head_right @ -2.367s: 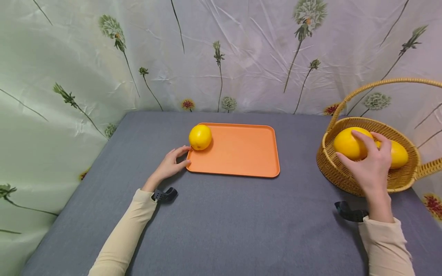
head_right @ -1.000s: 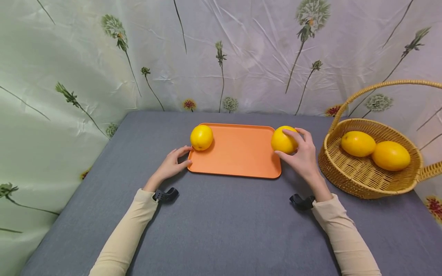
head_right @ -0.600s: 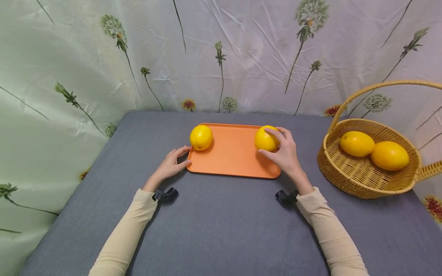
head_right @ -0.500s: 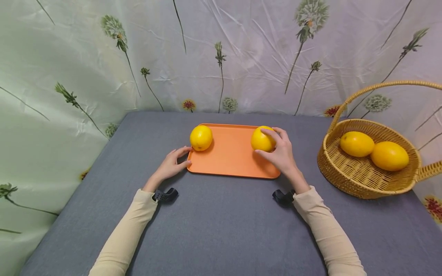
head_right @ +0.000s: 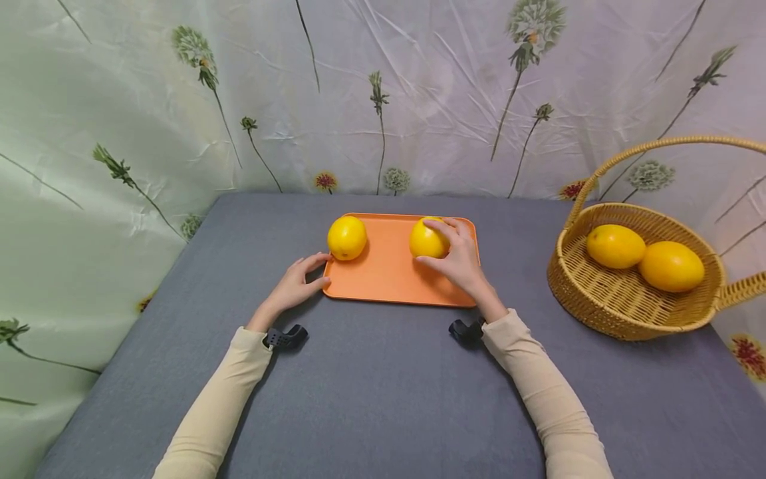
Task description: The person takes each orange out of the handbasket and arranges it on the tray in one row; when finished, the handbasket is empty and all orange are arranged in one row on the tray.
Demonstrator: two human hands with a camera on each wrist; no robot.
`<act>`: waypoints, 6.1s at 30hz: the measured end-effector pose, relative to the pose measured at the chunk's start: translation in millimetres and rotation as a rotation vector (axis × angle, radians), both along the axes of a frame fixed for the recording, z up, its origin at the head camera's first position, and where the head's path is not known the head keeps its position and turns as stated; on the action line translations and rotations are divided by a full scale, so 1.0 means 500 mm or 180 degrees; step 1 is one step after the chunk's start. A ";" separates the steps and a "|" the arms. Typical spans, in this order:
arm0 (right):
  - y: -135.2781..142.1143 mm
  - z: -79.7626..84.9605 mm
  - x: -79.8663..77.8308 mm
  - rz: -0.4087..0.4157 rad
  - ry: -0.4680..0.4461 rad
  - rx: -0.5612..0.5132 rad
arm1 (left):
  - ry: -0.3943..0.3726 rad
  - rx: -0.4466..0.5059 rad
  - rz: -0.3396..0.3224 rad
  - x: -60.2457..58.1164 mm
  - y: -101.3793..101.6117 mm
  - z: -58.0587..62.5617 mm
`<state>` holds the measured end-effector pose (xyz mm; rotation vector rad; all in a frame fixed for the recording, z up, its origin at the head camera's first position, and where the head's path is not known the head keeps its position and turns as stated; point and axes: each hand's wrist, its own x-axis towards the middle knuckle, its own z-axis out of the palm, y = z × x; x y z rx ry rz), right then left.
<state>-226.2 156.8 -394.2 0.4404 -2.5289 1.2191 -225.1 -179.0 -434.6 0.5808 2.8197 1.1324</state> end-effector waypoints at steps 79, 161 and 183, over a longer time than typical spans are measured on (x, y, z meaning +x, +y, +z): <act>-0.129 -0.009 -0.071 0.0845 -0.0708 0.0500 | 0.0012 -0.0042 -0.0021 0.004 -0.003 0.007; 0.244 0.107 0.068 -0.0278 0.0188 0.0814 | -0.0001 -0.0053 -0.0007 0.003 -0.003 0.002; 0.396 0.129 0.087 -0.0908 -0.0409 0.1039 | 0.0034 -0.0082 -0.0024 0.001 -0.003 -0.001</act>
